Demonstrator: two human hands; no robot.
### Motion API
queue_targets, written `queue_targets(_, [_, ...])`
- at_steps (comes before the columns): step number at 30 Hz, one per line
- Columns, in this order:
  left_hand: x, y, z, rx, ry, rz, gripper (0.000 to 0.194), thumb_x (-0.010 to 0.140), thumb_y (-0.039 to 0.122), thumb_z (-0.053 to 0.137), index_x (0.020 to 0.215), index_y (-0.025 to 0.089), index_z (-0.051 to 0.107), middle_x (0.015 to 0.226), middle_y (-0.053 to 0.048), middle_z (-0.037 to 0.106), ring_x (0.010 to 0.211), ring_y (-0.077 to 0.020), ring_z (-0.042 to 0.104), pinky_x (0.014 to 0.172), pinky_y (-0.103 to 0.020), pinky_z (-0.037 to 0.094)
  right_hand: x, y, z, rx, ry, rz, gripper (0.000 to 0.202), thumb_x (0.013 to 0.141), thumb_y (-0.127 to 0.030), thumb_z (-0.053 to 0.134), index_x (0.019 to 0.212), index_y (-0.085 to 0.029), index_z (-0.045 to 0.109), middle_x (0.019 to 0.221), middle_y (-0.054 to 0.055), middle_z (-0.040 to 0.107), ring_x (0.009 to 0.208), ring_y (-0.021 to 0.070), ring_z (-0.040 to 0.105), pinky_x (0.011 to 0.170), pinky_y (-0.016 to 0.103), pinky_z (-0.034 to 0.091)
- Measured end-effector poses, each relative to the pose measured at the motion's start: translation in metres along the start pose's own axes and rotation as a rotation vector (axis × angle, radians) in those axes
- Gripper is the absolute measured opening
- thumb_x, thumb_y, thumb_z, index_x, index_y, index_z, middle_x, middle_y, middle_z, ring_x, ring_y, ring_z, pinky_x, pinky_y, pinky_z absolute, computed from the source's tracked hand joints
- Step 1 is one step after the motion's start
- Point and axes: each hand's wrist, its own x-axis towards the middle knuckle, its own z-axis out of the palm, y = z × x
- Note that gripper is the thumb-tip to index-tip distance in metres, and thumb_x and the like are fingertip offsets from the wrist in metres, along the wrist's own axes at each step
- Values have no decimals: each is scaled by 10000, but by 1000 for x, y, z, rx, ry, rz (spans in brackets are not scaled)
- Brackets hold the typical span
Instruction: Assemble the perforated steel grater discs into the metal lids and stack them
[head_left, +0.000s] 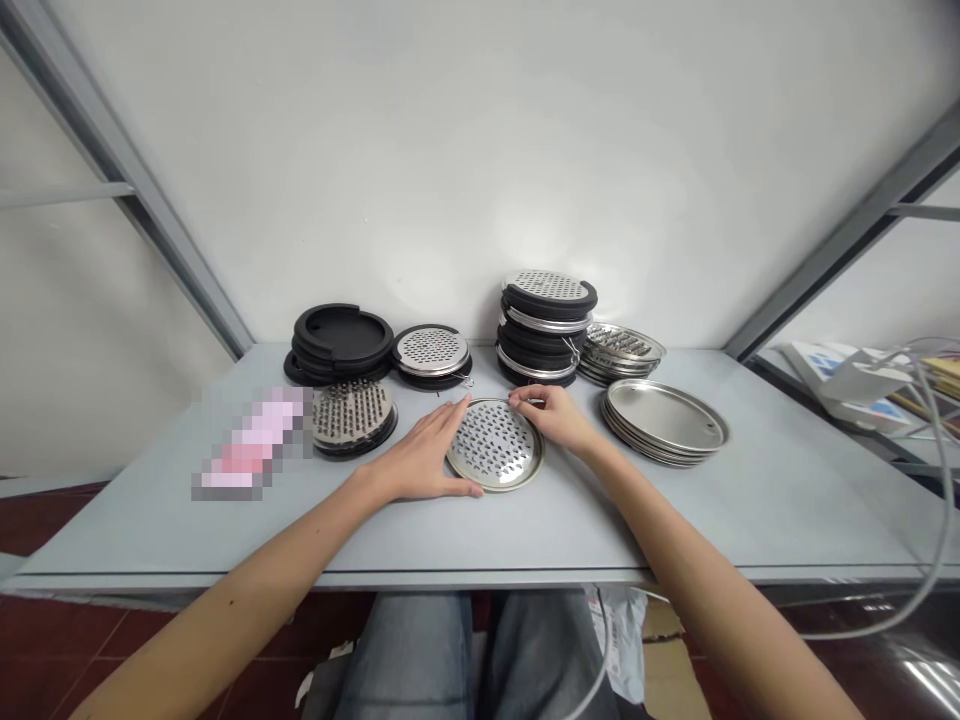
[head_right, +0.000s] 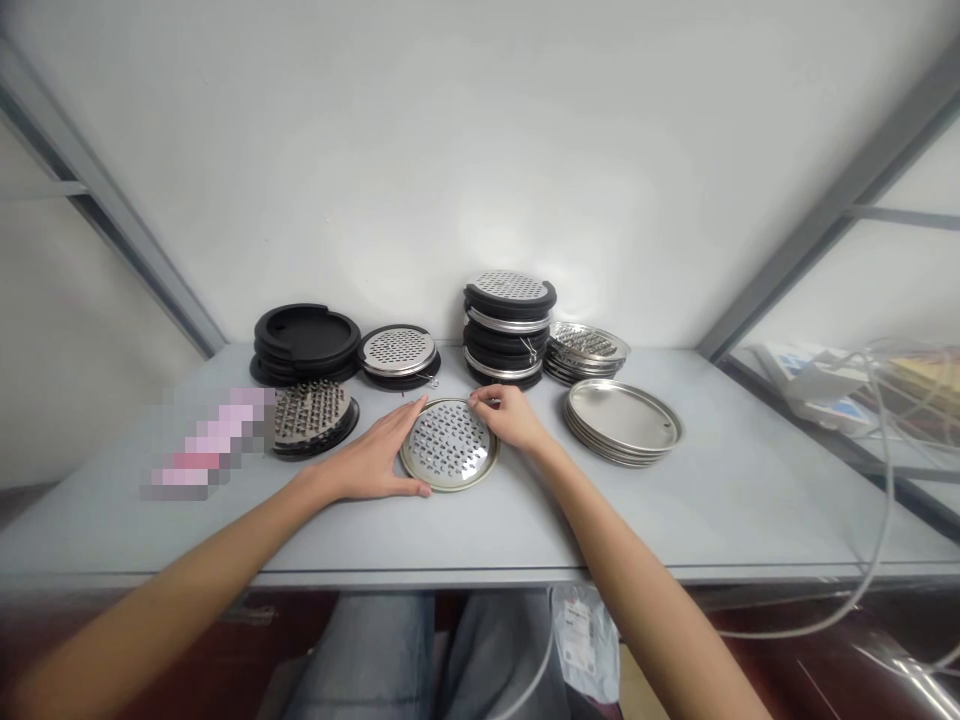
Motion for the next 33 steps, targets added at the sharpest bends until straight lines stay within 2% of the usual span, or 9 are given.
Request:
queue_targets(4, [0, 1, -1, 18, -14, 9, 1190, 666, 712, 638, 1509, 195, -24, 1575, -118, 91, 1434, -332, 127, 1161, -468, 200, 0, -1, -4, -20, -20, 27, 265, 758, -386, 613, 793, -146, 721, 804, 58, 713, 756, 200, 622, 732, 317, 482])
queue_targets(9, [0, 5, -5, 28, -38, 22, 1215, 655, 713, 648, 1506, 201, -51, 1573, -118, 100, 1432, -329, 138, 1156, -471, 206, -2, -3, -11, 120, -87, 97, 280, 721, -399, 659, 797, -135, 715, 753, 53, 700, 677, 165, 598, 682, 296, 476])
queue_targets(16, [-1, 6, -6, 16, -54, 21, 1215, 660, 710, 645, 1502, 211, -74, 1575, -112, 96, 1432, -329, 141, 1156, -462, 213, -3, -5, -13, 274, -164, 164, 407, 655, -357, 740, 972, -126, 630, 631, -10, 628, 589, 113, 548, 625, 260, 447])
queue_targets(22, [-2, 6, -3, 41, -75, 14, 1060, 774, 636, 580, 1506, 199, -49, 1583, -85, 40, 1447, -303, 56, 1176, -439, 167, 1, 3, -13, 240, -69, 173, 367, 652, -345, 731, 928, -133, 615, 626, -11, 616, 585, 114, 544, 626, 263, 449])
queue_targets(27, [-2, 4, -4, 58, -62, 40, 993, 806, 621, 548, 1509, 217, -25, 1581, -66, 86, 1445, -301, 77, 1177, -438, 167, 3, 6, -19, 224, 0, 162, 337, 665, -340, 724, 914, -133, 627, 669, 13, 638, 611, 119, 551, 627, 260, 451])
queue_targets(33, [-2, -3, -3, 55, 12, 18, 1009, 805, 643, 534, 1507, 207, -46, 1564, -95, 172, 1441, -305, 110, 1162, -460, 209, -1, -8, -25, 327, 126, 80, 392, 662, -419, 737, 925, -145, 642, 747, 35, 654, 620, 118, 541, 564, 248, 435])
